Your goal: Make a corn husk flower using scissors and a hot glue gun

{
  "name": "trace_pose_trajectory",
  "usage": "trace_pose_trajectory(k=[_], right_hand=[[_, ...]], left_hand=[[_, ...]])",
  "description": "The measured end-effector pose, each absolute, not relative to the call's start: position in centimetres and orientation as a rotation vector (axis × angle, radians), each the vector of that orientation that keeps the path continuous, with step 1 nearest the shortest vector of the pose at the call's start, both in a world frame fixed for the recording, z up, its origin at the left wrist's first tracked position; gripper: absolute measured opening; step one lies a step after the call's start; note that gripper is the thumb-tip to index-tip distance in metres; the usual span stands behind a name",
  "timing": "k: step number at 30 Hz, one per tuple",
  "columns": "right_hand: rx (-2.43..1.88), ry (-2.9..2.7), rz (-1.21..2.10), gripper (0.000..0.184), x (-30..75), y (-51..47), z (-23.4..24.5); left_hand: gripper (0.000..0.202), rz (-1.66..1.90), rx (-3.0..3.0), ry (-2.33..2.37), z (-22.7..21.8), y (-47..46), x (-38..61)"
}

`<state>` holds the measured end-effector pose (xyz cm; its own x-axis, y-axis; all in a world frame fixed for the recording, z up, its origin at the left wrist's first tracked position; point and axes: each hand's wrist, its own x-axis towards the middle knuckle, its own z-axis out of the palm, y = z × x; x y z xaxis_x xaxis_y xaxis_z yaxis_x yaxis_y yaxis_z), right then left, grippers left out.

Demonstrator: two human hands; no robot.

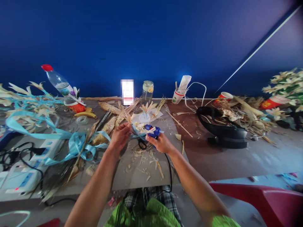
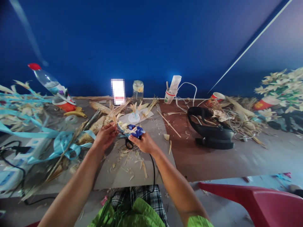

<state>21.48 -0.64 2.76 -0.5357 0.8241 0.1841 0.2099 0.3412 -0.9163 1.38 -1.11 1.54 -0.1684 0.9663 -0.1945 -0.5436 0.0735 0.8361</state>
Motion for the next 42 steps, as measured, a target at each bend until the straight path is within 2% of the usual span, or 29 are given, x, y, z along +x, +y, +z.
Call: trace_pose_trajectory(k=[18, 27, 42], right_hand=[[-0.918, -1.872, 1.213, 0.024, 22.06, -0.46, 2.77], [-0.880, -1.801, 1.215, 0.030, 21.70, -0.26, 2.38], [-0.898, -1.763, 1.256, 0.029, 21.69, -0.37, 2.65]], left_hand=[[0.023, 1.459, 0.539, 0.977, 1.78, -1.16, 1.35], [0.023, 1.419, 0.553, 0.944, 1.33, -1.19, 1.21], [0.025, 1.399, 0.546, 0.951, 1.42, -1.22, 1.16]])
